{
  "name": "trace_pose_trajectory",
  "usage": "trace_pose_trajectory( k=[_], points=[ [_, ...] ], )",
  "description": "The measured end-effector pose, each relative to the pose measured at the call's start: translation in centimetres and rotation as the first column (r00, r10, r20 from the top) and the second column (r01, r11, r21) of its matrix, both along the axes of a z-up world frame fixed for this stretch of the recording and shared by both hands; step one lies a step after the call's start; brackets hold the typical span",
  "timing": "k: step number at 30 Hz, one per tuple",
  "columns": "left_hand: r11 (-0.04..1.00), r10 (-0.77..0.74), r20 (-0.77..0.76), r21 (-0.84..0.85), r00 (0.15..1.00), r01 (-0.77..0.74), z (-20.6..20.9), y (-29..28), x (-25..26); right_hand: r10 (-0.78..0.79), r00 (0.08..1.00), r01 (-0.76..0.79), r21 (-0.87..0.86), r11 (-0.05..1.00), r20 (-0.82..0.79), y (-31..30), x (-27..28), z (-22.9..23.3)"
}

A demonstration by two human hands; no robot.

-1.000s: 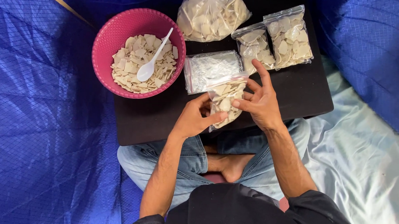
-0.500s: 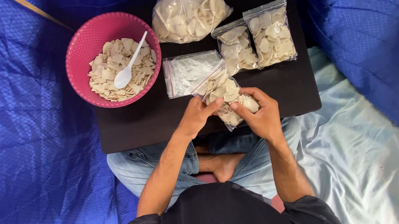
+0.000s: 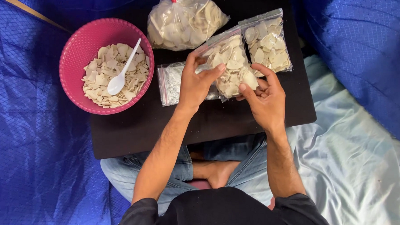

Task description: A person is manually scooping chips from a bowl into small plastic bags using a spoon and then sealing the bags.

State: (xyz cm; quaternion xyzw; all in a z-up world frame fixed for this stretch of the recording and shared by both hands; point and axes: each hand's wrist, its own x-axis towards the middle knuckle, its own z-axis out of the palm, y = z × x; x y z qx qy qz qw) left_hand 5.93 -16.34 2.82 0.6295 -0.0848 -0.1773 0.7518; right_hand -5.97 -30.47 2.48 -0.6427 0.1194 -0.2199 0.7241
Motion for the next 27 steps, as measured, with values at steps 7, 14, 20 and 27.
trace_pose_trajectory(
  k=[7, 14, 20, 27],
  points=[
    [0.988, 0.029, 0.306, 0.137, 0.952, -0.074, -0.4, -3.1, 2.8, -0.134, 0.986, 0.121, -0.124, 0.985, -0.098, -1.3, 1.9, 1.4],
    [0.905, -0.033, 0.550, 0.371, 0.834, -0.208, -1.2, -3.6, 3.0, -0.235, 0.967, 0.204, -0.256, 0.945, -0.097, -1.7, 3.0, -1.5],
    [0.785, -0.130, 0.700, 0.505, 0.702, -0.358, -1.7, -3.1, 3.2, -0.322, 0.945, 0.306, -0.500, 0.810, 0.058, -2.0, 2.8, -3.4],
    [0.724, -0.160, 0.781, 0.508, 0.603, -0.467, -1.9, -3.4, 3.0, -0.352, 0.929, 0.353, -0.566, 0.745, 0.117, -2.0, 2.6, -3.9]
  ],
)
